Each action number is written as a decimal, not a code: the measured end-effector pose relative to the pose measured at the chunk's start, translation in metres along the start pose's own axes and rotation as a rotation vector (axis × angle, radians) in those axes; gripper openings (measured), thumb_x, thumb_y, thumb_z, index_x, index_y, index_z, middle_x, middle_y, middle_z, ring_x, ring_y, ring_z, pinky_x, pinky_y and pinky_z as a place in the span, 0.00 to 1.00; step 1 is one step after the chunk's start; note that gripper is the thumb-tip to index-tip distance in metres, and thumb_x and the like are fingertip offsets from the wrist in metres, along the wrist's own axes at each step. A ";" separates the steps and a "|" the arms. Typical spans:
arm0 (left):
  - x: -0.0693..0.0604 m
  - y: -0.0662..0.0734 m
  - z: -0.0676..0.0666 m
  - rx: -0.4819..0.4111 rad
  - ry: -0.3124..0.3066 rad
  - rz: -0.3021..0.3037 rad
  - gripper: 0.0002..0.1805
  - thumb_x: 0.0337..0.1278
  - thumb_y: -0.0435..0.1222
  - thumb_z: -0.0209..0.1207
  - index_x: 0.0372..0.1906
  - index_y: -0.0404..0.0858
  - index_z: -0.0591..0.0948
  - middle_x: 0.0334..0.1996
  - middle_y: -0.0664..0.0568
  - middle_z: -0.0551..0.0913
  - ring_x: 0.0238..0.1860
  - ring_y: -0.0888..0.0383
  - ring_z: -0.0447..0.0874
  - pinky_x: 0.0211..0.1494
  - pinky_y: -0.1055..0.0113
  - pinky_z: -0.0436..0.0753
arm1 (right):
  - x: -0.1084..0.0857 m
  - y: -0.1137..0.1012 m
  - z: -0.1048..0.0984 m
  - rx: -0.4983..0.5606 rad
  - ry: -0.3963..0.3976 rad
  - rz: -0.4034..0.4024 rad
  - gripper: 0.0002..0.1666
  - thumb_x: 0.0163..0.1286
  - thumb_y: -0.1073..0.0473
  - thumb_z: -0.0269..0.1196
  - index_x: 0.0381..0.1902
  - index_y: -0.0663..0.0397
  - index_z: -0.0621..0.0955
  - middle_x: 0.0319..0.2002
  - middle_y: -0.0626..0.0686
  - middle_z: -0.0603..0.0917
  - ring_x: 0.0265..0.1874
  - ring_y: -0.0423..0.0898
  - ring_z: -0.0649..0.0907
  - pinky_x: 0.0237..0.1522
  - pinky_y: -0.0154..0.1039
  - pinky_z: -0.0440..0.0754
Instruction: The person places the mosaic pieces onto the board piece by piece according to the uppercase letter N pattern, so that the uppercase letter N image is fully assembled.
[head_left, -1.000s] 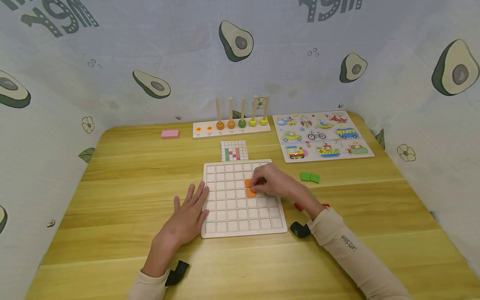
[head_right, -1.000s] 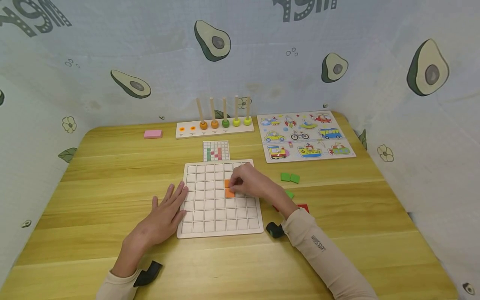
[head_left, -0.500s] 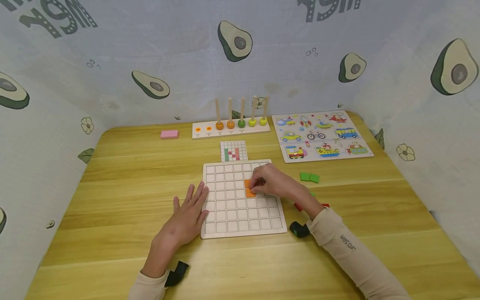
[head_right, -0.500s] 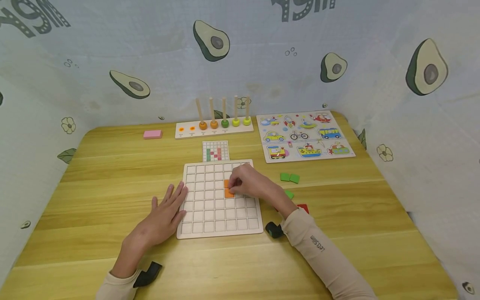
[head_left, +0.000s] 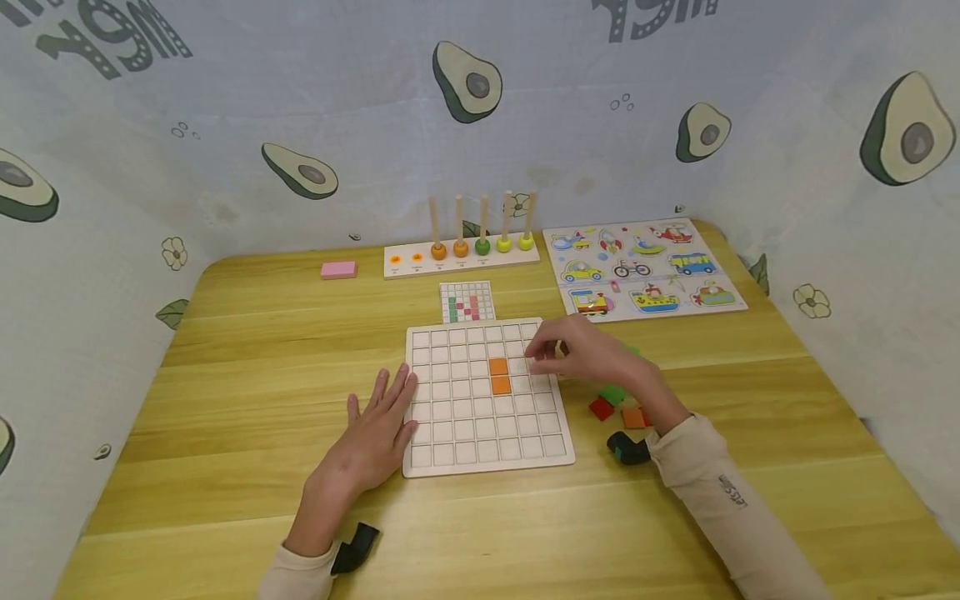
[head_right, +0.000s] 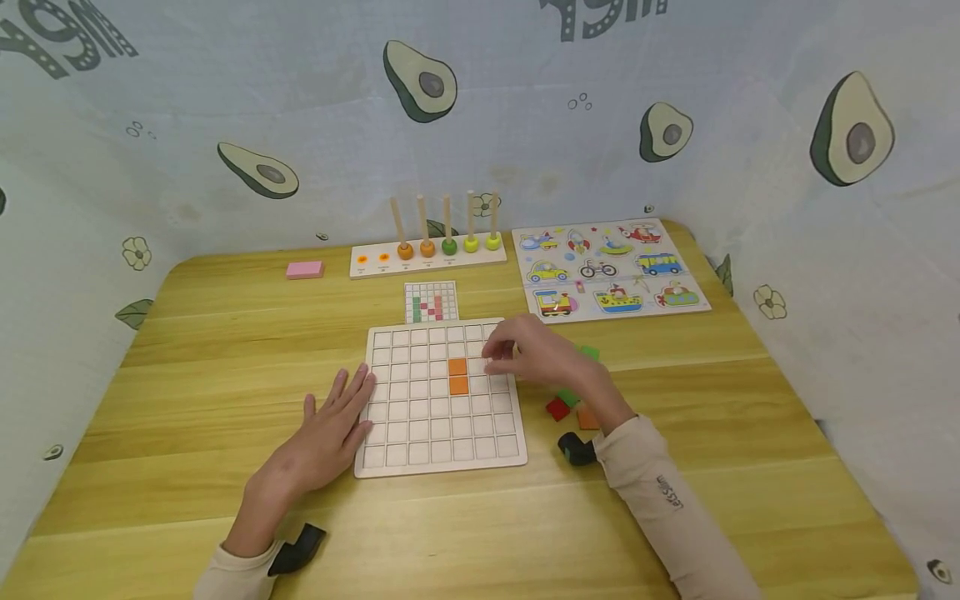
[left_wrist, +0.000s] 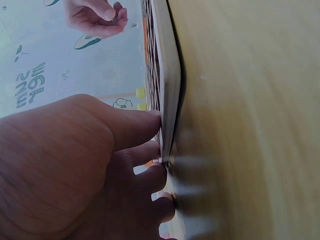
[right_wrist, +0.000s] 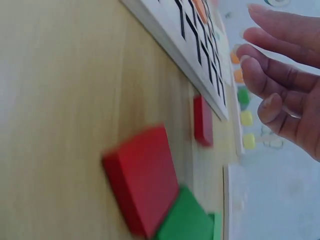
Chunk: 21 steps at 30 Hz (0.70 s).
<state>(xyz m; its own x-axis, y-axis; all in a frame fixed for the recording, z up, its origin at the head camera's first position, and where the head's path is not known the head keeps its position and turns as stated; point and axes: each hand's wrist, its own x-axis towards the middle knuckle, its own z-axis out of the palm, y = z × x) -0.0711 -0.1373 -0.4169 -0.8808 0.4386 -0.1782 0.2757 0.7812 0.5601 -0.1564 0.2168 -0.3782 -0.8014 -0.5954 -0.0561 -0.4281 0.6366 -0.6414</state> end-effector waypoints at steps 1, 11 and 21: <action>0.000 0.000 0.000 -0.001 0.000 0.000 0.36 0.86 0.36 0.51 0.87 0.33 0.52 0.89 0.43 0.43 0.88 0.38 0.34 0.78 0.22 0.34 | -0.003 0.002 -0.003 -0.007 0.003 0.001 0.06 0.72 0.62 0.74 0.45 0.57 0.92 0.34 0.44 0.87 0.33 0.43 0.81 0.36 0.36 0.78; 0.000 0.000 -0.001 -0.005 -0.001 0.001 0.37 0.86 0.35 0.51 0.87 0.33 0.52 0.89 0.43 0.43 0.88 0.38 0.33 0.78 0.22 0.33 | -0.041 0.021 -0.027 -0.018 -0.021 0.049 0.05 0.69 0.63 0.77 0.41 0.53 0.91 0.33 0.41 0.87 0.33 0.42 0.82 0.37 0.36 0.81; 0.000 0.001 -0.001 -0.010 -0.003 0.004 0.36 0.86 0.35 0.51 0.88 0.33 0.52 0.89 0.43 0.43 0.88 0.38 0.33 0.78 0.22 0.33 | -0.078 0.030 -0.039 0.023 -0.113 0.105 0.11 0.64 0.57 0.81 0.41 0.54 0.91 0.33 0.41 0.86 0.31 0.40 0.81 0.35 0.35 0.81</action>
<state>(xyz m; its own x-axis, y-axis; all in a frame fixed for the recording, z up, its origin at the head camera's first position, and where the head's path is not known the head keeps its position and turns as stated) -0.0709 -0.1370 -0.4153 -0.8787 0.4428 -0.1781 0.2751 0.7748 0.5692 -0.1227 0.3016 -0.3631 -0.7885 -0.5785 -0.2086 -0.3339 0.6876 -0.6448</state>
